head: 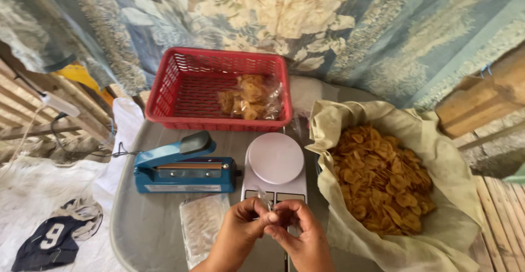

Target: The person places pieces of fried fruit into small clear bags, weighs each bag on a digital scale to reach a target weight, and then uses a heat sealer to close the bags, placing the finished bags into a red basket.

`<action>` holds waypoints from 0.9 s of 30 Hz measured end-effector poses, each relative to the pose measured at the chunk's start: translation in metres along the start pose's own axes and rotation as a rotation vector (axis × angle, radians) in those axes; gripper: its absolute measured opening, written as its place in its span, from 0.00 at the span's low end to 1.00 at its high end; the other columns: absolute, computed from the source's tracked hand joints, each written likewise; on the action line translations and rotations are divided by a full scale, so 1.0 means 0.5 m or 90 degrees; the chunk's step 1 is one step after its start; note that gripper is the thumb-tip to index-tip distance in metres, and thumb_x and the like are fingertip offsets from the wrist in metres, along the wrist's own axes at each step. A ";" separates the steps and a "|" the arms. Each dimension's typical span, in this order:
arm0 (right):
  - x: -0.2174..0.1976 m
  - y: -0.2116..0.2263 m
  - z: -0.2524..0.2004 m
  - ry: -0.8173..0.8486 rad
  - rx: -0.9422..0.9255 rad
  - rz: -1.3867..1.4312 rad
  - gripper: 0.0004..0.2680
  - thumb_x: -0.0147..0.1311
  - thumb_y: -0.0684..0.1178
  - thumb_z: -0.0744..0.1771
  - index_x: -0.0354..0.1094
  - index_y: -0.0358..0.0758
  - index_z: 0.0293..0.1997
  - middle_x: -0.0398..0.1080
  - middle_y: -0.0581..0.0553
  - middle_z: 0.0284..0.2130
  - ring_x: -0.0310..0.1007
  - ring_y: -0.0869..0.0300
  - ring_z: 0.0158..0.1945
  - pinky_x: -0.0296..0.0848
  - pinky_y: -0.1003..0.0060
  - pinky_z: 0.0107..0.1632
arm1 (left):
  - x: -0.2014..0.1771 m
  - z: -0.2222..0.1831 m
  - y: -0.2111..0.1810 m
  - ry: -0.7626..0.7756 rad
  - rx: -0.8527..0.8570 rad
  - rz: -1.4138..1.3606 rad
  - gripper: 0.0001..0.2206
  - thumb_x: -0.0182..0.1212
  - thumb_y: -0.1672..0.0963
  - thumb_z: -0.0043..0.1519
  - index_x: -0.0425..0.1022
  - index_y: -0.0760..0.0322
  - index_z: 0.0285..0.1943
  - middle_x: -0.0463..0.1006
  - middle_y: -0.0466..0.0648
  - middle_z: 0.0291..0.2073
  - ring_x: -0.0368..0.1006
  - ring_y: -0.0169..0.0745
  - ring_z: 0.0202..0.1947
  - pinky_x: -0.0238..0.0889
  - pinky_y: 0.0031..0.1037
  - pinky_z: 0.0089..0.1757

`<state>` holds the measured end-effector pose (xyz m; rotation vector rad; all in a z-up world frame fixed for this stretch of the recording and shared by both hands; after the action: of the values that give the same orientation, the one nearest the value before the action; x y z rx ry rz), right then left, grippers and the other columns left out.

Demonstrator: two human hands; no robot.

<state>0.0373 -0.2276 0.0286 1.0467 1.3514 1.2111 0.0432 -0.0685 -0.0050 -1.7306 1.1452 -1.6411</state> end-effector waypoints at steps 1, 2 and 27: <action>-0.009 -0.005 -0.005 -0.007 0.004 0.000 0.15 0.69 0.41 0.61 0.69 0.35 0.49 0.73 0.48 0.36 0.76 0.61 0.39 0.79 0.67 0.44 | 0.007 -0.001 -0.004 0.005 -0.007 0.000 0.09 0.72 0.60 0.59 0.75 0.65 0.31 0.75 0.42 0.24 0.68 0.27 0.27 0.61 0.20 0.33; -0.019 -0.005 -0.010 -0.022 -0.006 0.011 0.12 0.67 0.39 0.62 0.69 0.36 0.46 0.72 0.48 0.35 0.75 0.62 0.38 0.77 0.68 0.42 | 0.010 0.000 -0.009 -0.013 -0.030 -0.022 0.09 0.70 0.58 0.60 0.75 0.65 0.30 0.76 0.42 0.24 0.68 0.28 0.27 0.61 0.21 0.32; -0.710 -0.215 0.258 -0.026 0.399 -0.784 0.33 0.32 0.78 0.69 0.37 0.44 0.77 0.39 0.34 0.75 0.35 0.40 0.77 0.42 0.45 0.74 | 0.206 0.141 -0.210 0.072 0.457 0.469 0.13 0.59 0.66 0.59 0.81 0.68 0.51 0.75 0.51 0.41 0.75 0.41 0.35 0.69 0.27 0.37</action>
<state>0.2115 -0.5739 -0.0337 0.4016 1.9174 -0.1600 0.1284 -0.1120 0.1269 -0.6593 0.9089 -1.4122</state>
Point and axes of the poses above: each hand's wrist, its own z-axis towards the middle knuckle, its own x-axis out of the palm, y = z × x, the point moved 2 cm from there along z, towards the middle knuckle
